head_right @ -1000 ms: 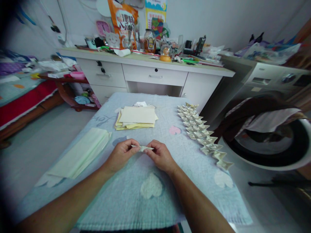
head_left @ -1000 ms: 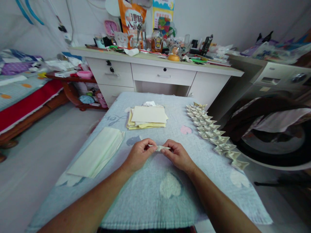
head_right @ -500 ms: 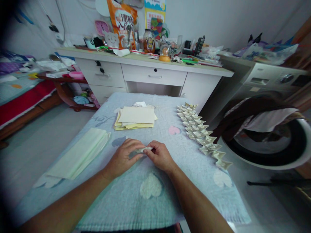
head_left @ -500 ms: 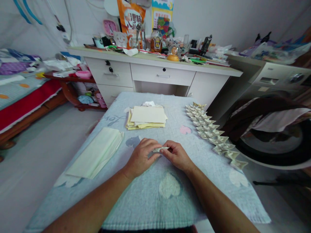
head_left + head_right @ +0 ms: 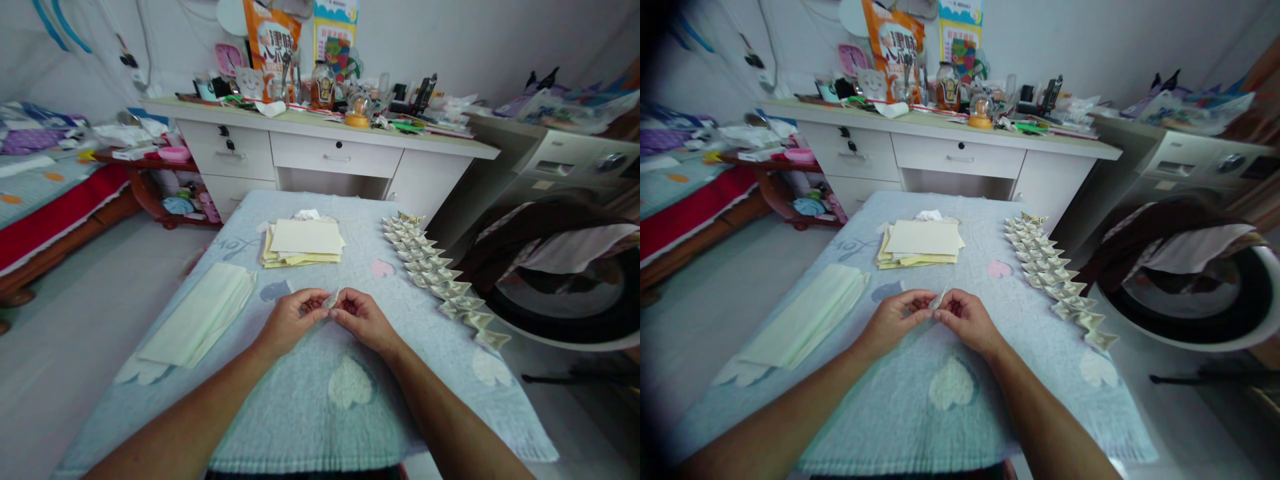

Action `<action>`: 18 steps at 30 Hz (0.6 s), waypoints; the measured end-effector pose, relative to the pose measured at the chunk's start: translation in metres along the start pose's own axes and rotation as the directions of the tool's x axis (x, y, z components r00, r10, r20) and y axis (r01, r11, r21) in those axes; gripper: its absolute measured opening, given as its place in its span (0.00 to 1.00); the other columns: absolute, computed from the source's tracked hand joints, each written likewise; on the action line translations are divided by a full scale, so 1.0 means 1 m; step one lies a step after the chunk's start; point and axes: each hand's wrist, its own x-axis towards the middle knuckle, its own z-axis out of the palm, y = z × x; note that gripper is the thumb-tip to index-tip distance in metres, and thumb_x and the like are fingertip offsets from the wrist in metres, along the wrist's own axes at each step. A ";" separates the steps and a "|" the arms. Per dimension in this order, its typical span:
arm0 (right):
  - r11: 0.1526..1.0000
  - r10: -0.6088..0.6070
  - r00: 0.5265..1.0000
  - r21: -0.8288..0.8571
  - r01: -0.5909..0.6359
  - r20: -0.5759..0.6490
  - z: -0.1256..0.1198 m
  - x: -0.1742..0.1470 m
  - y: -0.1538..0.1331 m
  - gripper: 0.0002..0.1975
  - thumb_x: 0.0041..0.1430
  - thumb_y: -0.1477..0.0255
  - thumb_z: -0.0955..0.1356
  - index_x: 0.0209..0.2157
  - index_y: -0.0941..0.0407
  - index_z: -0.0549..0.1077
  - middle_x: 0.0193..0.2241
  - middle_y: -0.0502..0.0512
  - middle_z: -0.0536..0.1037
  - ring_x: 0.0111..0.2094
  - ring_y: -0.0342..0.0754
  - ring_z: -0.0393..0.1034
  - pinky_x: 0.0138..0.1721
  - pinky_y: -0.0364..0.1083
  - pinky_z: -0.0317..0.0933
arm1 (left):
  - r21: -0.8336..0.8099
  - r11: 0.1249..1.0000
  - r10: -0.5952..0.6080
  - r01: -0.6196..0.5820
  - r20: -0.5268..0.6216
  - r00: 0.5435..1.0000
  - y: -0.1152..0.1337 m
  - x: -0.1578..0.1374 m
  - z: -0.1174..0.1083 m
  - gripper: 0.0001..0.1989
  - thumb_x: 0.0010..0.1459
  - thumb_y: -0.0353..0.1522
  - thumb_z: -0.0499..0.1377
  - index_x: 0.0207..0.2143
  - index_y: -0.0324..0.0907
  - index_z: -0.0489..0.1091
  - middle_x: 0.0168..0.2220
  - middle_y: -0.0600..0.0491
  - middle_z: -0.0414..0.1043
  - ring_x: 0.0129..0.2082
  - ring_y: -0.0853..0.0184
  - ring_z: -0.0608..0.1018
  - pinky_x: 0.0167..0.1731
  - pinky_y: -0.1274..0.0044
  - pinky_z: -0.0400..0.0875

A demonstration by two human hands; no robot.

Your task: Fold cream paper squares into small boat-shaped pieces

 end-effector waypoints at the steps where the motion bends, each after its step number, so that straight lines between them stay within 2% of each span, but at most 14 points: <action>1: 1.000 -0.002 1.000 0.007 0.002 0.001 0.000 0.000 0.001 0.17 0.51 0.57 0.72 0.29 0.57 0.68 0.25 0.48 0.68 0.27 0.41 0.61 0.31 0.41 0.57 | -0.004 1.000 -0.004 0.004 0.006 1.000 0.000 0.000 0.000 0.15 0.52 0.33 0.63 0.43 0.41 0.74 0.36 0.52 0.77 0.34 0.67 0.77 0.37 0.76 0.70; 9: 0.999 0.008 1.000 -0.045 -0.009 -0.011 -0.001 0.000 0.003 0.17 0.52 0.57 0.71 0.28 0.57 0.69 0.24 0.47 0.66 0.26 0.41 0.59 0.29 0.41 0.55 | 0.008 1.000 -0.003 0.003 0.042 0.999 0.002 -0.001 0.001 0.16 0.51 0.30 0.63 0.44 0.40 0.73 0.36 0.51 0.77 0.35 0.66 0.77 0.37 0.75 0.71; 18: 0.994 -0.020 0.999 -0.111 0.017 -0.025 0.000 -0.002 -0.002 0.15 0.55 0.60 0.69 0.28 0.58 0.69 0.23 0.47 0.66 0.26 0.40 0.58 0.29 0.40 0.53 | -0.107 0.994 -0.013 0.021 0.080 0.997 -0.006 -0.001 0.004 0.16 0.54 0.32 0.61 0.46 0.39 0.70 0.41 0.48 0.77 0.39 0.64 0.78 0.43 0.72 0.72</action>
